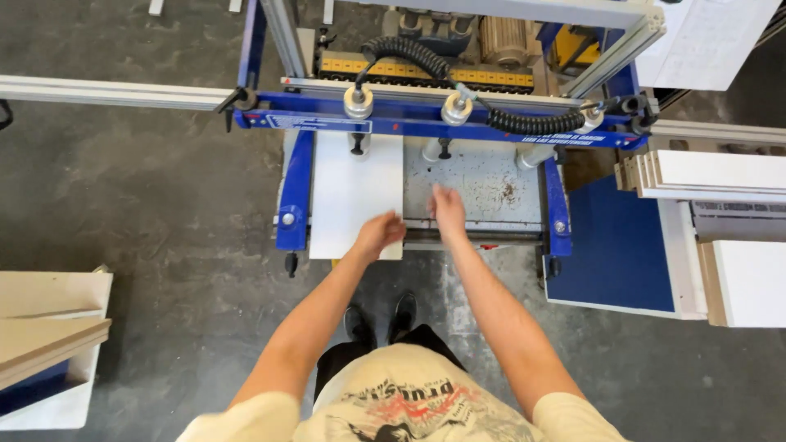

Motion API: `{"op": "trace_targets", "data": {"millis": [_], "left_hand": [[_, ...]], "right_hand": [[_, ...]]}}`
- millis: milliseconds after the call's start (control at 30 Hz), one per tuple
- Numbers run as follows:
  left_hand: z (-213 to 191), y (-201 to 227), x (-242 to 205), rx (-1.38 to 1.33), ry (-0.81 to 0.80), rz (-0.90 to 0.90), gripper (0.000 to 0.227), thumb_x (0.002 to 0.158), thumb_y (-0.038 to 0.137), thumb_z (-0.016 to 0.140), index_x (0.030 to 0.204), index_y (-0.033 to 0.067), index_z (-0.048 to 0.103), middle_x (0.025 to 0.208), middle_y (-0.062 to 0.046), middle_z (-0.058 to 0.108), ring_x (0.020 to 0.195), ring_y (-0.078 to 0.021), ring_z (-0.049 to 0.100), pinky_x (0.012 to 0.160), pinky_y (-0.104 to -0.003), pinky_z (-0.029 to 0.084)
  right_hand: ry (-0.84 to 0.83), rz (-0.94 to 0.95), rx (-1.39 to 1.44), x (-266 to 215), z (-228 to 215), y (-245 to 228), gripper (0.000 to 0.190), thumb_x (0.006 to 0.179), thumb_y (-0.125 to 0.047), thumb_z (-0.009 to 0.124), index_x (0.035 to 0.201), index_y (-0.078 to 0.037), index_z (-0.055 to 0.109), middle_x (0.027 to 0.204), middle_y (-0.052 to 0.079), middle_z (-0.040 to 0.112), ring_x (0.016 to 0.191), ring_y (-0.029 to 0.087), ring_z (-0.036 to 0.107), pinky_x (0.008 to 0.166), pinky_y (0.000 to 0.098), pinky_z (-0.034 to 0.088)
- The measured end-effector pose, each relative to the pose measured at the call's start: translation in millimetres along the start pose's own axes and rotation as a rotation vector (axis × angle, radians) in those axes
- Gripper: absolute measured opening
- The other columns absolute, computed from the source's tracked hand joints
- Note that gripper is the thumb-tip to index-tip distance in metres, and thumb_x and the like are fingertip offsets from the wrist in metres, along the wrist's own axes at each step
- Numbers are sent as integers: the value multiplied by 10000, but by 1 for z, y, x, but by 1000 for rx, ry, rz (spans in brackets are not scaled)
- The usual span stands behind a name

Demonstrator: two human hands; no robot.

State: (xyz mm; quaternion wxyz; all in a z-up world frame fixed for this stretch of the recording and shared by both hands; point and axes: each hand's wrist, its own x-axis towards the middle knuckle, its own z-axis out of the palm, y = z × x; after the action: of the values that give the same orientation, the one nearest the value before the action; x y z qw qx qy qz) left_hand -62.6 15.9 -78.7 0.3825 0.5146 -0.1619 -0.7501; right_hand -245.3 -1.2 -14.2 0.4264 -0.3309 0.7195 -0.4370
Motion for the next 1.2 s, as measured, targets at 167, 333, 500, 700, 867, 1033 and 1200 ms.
{"op": "trace_targets", "data": {"millis": [167,333,500,700,867,1033,1200], "left_hand": [[76,-2,152,-274,-20,26,488,1032,449,571,1244,10,596,1078,-124,610,1009,-252,597,929,-424,519],[121,9,179,-538,-29,-44,747,1017,645,558,1427,26,480,1357,-204,511,1291,-354,533,1088,-501,462],[138,46,124,-675,-54,-3,534,982,642,518,936,111,500,874,-18,412,837,-228,519,645,-374,435],[112,39,86,-244,-210,151,767,1092,640,345,1582,51,365,1608,-189,396,1505,-365,352,1259,-487,248],[14,-14,33,275,158,189,402,971,399,686,1170,50,707,1071,-188,742,972,-304,725,883,-433,575],[-67,-34,-111,107,341,105,197,922,218,696,916,22,699,697,-181,708,539,-232,694,520,-312,588],[-146,-60,-175,98,400,-104,352,980,240,681,1157,-64,671,970,-207,749,796,-246,742,679,-340,636]], "right_hand": [[-70,-53,-170,87,-5,-51,458,996,-575,584,1030,-131,688,782,60,743,636,172,733,580,311,573],[-133,-8,-280,96,-16,-49,502,1012,-590,515,976,-139,730,733,43,743,636,181,738,603,344,575],[-189,-41,-255,69,-20,-61,521,1049,-570,458,991,-112,700,782,56,716,716,202,715,683,373,563],[-263,-98,-205,35,-26,-95,542,1087,-550,402,1006,-85,669,830,69,690,796,224,693,763,403,552],[-327,198,-188,-7,-1,68,571,1049,-530,486,1027,18,646,863,184,699,807,288,707,759,425,549],[-452,489,304,-81,34,71,781,970,-311,787,1409,196,387,1438,336,430,1330,443,507,1100,547,433],[-382,559,481,-72,61,134,592,918,-118,801,1389,-18,457,1272,104,511,1047,279,620,870,354,595]]}}
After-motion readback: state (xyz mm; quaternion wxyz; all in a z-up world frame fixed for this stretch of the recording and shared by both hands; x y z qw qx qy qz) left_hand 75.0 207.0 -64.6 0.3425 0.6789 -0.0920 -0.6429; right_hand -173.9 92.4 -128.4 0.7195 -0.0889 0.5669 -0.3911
